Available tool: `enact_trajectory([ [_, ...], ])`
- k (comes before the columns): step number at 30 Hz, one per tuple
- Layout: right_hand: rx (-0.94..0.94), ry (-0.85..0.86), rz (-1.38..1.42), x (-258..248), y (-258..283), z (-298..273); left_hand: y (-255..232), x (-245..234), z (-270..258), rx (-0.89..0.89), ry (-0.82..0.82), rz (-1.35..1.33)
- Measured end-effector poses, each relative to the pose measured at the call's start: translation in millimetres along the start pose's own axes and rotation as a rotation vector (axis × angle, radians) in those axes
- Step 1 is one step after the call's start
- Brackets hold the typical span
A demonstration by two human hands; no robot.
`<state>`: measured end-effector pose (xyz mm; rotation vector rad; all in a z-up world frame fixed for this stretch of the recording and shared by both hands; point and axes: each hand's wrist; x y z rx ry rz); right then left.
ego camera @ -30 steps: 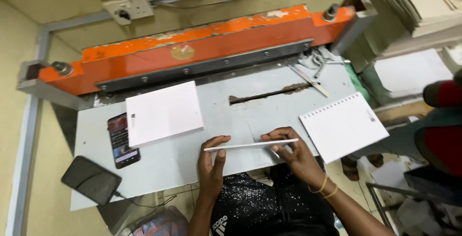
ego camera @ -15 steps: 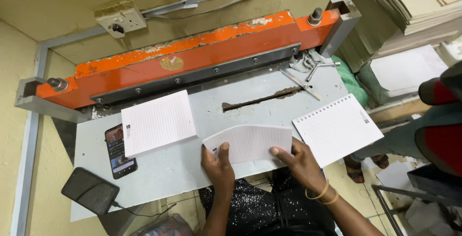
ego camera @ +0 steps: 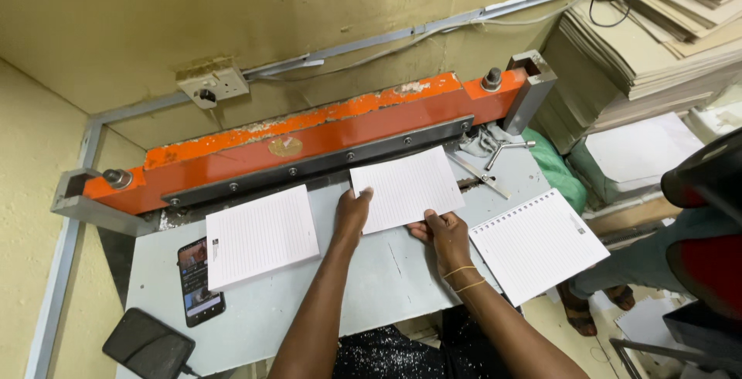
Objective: The person uses a manual paper cutter to trim sheets of lined paper. They repeatedly pick up a sheet, align it against the cutter's guide, press down the lever to cut, and then place the trimmed sheet onto a growing stack on the right.
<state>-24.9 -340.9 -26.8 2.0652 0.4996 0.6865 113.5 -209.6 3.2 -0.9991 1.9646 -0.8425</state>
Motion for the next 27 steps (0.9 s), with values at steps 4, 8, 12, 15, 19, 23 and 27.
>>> enact_trajectory([
  [4,0.083,-0.015,0.017,5,-3,36,-3,-10,-33,-0.008,0.055,-0.234],
  [8,0.067,-0.036,0.051,16,3,39,-15,-10,-58,0.056,-0.008,-0.216],
  [12,0.07,-0.031,0.047,21,10,49,-13,-6,-37,0.052,-0.011,-0.334],
  [15,0.088,-0.036,0.061,20,16,55,-20,-5,-34,0.035,0.003,-0.376],
  [19,0.083,-0.037,0.051,14,19,58,-17,-1,-27,0.055,0.049,-0.383],
  [23,0.067,-0.019,0.046,13,17,60,-14,-1,-24,0.064,0.049,-0.406],
  [27,0.067,-0.017,0.037,15,18,60,-23,-2,-37,0.072,0.035,-0.414],
])
Point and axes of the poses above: each hand's wrist, its own z-axis towards the middle knuckle, its own x-axis out of the palm, y = z × x
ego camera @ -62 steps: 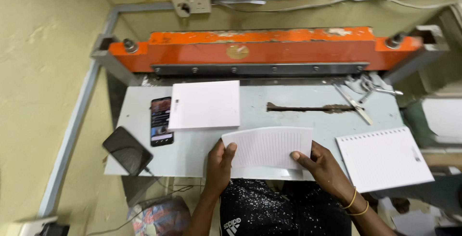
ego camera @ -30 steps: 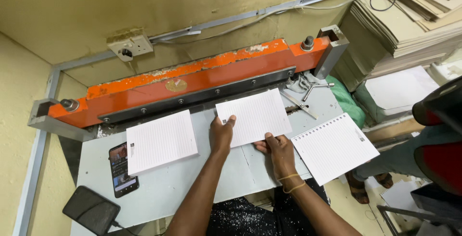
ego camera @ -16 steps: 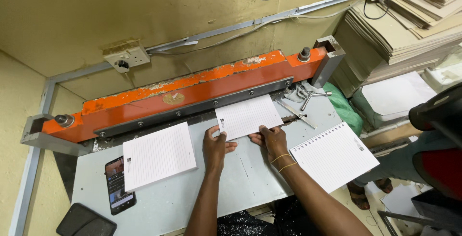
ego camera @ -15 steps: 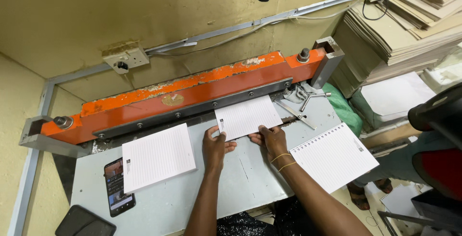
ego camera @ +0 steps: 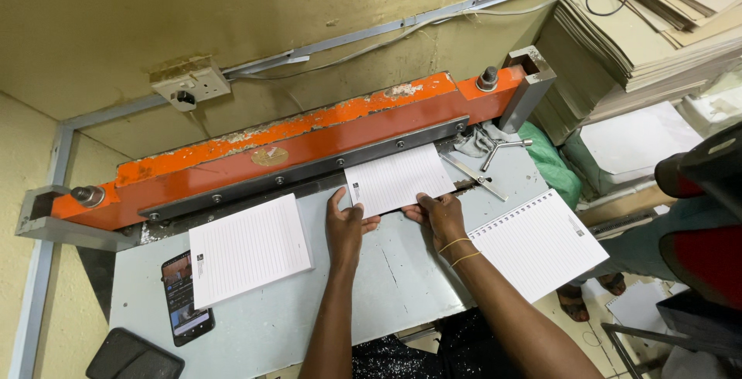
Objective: The person uses a manual paper cutter to trim sheets of lined paper. They repeatedly pick up a sheet, align it against the cutter's guide, press down the lever to cut, and then place the trimmed sheet onto a growing stack on the right.
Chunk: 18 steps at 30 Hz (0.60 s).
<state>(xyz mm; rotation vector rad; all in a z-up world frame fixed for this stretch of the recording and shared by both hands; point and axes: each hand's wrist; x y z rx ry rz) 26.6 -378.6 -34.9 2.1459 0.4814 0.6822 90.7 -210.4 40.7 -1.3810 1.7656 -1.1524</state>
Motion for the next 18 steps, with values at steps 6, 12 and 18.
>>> enact_trajectory([
  [6,0.001,0.006,-0.014,0,6,-4,8,1,7,0.016,-0.002,0.025],
  [12,-0.013,0.029,-0.027,-1,1,0,27,-5,20,0.067,0.012,0.05],
  [18,-0.007,0.05,0.004,-8,-1,5,38,-6,26,0.07,0.018,0.007],
])
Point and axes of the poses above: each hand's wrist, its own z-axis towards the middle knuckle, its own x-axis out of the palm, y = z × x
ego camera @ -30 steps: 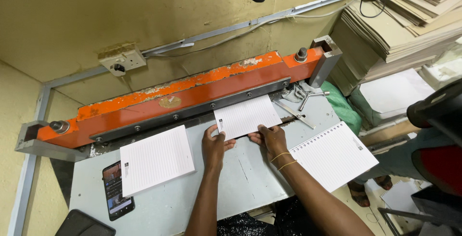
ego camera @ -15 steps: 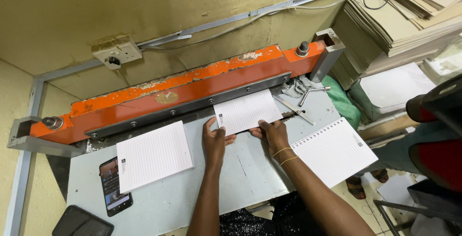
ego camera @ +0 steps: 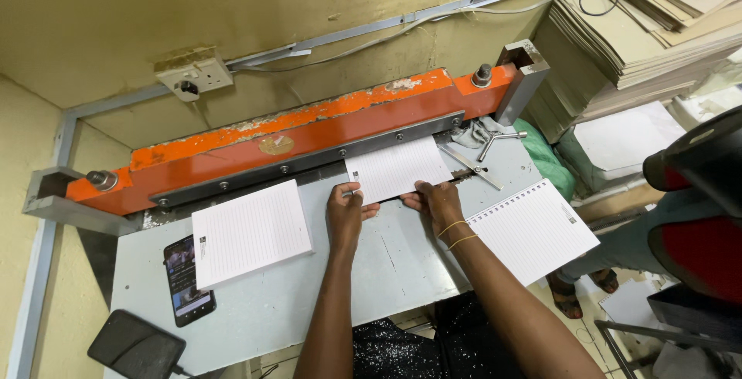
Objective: The person uses a manual paper cutter to trim sheets of lined paper. They repeatedly pick up a sheet, align it against the cutter's guide, press down the lever to cut, and then place the trimmed sheet onto a growing stack on the right.
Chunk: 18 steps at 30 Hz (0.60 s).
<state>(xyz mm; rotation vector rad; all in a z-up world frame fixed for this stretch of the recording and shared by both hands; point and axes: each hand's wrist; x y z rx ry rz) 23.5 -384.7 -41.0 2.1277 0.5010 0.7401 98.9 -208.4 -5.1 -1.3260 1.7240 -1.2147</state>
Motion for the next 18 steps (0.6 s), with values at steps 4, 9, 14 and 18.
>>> enact_trajectory([
  [4,0.018,0.042,0.094,-10,-6,4,12,-3,-9,0.083,-0.003,-0.024],
  [9,-0.02,0.021,0.051,-64,45,-83,2,-44,-92,0.193,0.037,0.173],
  [14,-1.094,-0.23,-1.412,-198,67,-192,18,-158,-101,0.995,-0.354,1.056],
  [18,0.121,-0.329,-0.711,-252,59,-126,1,-198,-101,1.048,-0.338,1.229],
])
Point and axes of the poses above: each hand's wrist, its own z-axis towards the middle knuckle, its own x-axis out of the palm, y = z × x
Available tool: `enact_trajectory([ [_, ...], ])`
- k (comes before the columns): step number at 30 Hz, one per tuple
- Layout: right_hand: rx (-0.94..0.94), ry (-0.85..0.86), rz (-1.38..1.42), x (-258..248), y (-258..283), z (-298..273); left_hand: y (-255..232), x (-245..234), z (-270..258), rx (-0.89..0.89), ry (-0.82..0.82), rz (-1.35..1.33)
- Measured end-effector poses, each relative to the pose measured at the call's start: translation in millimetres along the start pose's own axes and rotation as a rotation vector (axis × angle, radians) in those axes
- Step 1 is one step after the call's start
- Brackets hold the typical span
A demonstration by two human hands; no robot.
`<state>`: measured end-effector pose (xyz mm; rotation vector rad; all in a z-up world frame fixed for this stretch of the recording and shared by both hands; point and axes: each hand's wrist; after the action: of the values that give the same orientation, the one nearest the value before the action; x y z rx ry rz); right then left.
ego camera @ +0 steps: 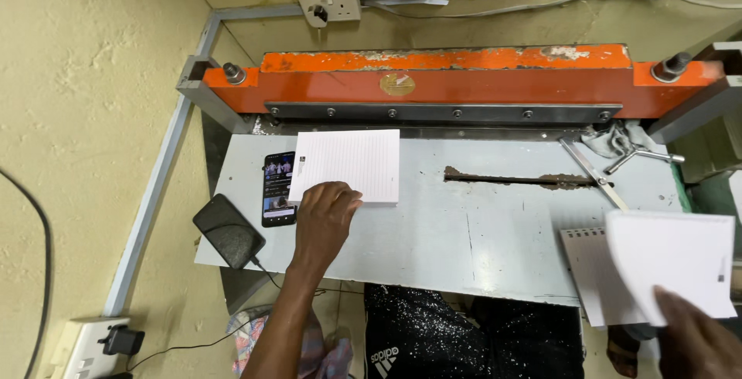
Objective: The person uses a manual paper cutter to trim sheets of lined paper. They repeatedly pick up a sheet, align it against the cutter's guide, press down the lever to cut, and then place the trimmed sheet onto a growing stack on the right.
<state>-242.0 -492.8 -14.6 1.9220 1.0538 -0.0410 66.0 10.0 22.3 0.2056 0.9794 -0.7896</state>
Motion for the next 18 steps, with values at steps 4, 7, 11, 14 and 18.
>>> enact_trajectory([
  [4,-1.115,-0.223,-1.587,-5,-71,49,15,5,5,0.124,0.043,0.01],
  [7,-1.141,-0.271,-1.484,7,-56,37,17,1,1,0.206,0.049,0.028],
  [11,-0.76,0.069,-1.177,79,66,-66,31,17,-3,0.283,0.031,0.061],
  [14,-0.809,0.462,-0.397,159,127,-114,31,28,-8,0.247,-0.054,0.072],
  [18,-0.191,0.843,0.022,274,221,-164,22,39,-12,0.156,-0.243,0.013],
])
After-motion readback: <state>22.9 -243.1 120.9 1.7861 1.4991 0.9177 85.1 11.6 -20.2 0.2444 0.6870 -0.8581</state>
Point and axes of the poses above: each hand's wrist, its own z-axis towards the middle knuckle, its own x-axis out of the palm, y = z × x
